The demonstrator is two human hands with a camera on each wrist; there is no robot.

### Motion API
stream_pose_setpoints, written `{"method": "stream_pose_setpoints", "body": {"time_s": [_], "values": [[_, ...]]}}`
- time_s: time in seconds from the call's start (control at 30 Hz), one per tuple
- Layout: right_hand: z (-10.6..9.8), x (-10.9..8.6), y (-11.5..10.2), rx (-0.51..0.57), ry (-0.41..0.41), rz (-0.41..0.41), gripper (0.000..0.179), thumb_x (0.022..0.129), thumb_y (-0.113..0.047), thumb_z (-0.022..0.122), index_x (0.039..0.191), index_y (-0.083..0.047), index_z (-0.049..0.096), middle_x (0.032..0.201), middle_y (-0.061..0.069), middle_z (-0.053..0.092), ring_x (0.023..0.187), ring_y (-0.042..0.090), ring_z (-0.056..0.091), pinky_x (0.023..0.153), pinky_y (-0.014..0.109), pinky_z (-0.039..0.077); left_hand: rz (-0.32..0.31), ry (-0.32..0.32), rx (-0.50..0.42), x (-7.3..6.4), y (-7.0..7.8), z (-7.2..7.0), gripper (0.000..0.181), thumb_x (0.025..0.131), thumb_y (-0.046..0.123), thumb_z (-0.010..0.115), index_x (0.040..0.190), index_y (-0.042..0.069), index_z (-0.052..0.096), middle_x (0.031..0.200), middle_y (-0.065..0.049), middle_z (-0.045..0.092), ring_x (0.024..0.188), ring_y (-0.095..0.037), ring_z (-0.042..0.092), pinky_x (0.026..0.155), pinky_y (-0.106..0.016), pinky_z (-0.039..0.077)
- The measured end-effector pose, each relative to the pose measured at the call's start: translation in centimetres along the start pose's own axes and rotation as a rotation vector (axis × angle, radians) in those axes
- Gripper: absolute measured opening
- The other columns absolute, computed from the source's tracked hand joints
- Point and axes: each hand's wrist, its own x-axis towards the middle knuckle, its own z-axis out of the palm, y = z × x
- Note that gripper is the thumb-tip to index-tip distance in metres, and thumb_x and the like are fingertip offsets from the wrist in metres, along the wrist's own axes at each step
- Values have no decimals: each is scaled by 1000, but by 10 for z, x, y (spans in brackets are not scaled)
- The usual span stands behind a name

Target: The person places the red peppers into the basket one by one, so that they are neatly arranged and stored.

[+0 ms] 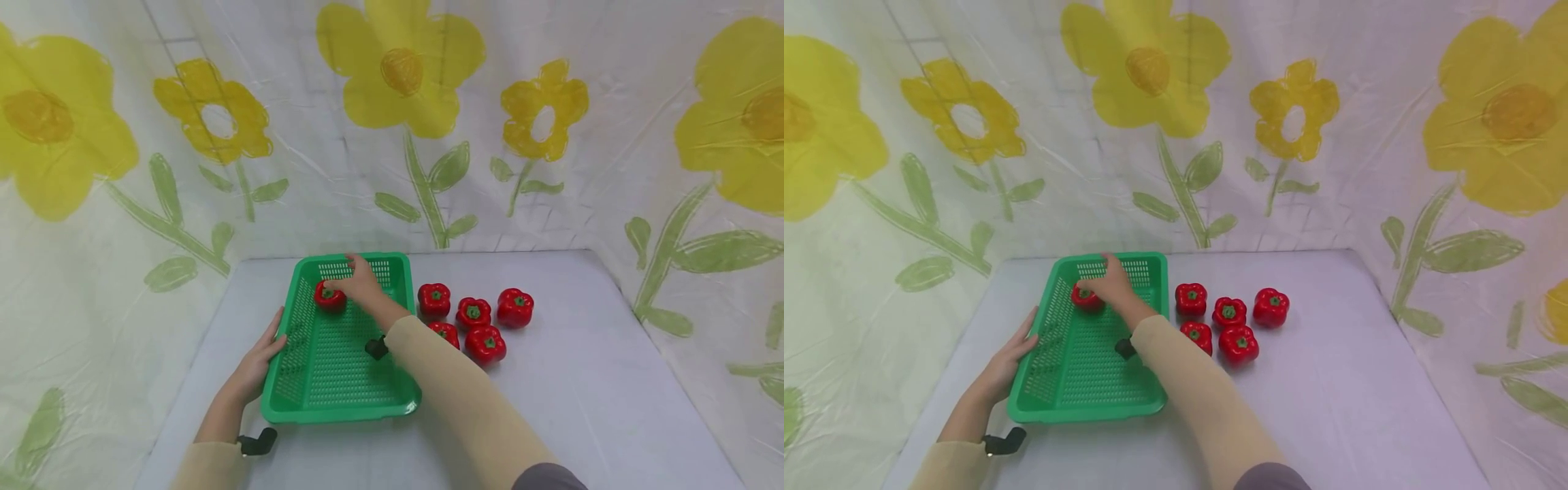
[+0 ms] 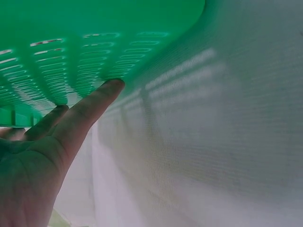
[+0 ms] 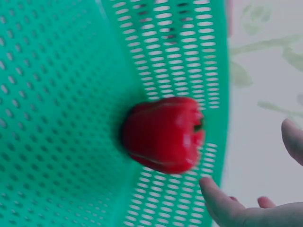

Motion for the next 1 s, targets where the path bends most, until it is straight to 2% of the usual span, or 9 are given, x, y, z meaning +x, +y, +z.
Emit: {"method": "stream_pose_setpoints", "body": {"time_s": [0.23, 0.4, 0.63, 0.8, 1.0], "values": [[-22, -9, -22, 77, -30, -27, 81, 87, -23, 82, 155, -19, 38, 156, 11, 43, 146, 30, 38, 111, 48, 45, 5, 0, -1, -1, 1, 1, 56, 111, 40, 29, 158, 52, 0, 171, -3, -10, 136, -47, 45, 91, -43, 59], [-34, -21, -32, 89, -43, -58, 79, 87, -24, 81, 154, -21, 39, 156, 8, 44, 147, 30, 38, 111, 49, 45, -1, 7, 3, -1, 1, 1, 58, 111, 40, 29, 160, 47, -2, 171, -3, -10, 134, -47, 46, 90, -44, 59], [-52, -42, -40, 79, -70, -129, 76, 89, -30, 79, 154, -23, 39, 154, 5, 47, 146, 28, 40, 110, 47, 46, 2, 10, 9, -2, -1, 1, 62, 111, 39, 30, 162, 40, -5, 171, -1, -11, 146, -49, 29, 96, -43, 56], [-65, -57, -41, 75, -67, -182, 73, 89, -36, 78, 152, -26, 41, 152, 0, 50, 145, 25, 41, 113, 48, 43, 3, 6, 18, -1, -2, 0, 61, 111, 39, 30, 161, 42, -4, 170, 0, -12, 152, -46, 16, 101, -42, 53], [-80, -74, -29, 23, -30, -217, 68, 90, -39, 76, 149, -31, 44, 150, -3, 52, 143, 19, 44, 113, 51, 42, 5, 6, 12, 0, -3, -1, 59, 111, 40, 31, 159, 49, -1, 170, 3, -12, 151, -45, 19, 98, -38, 55]]}}
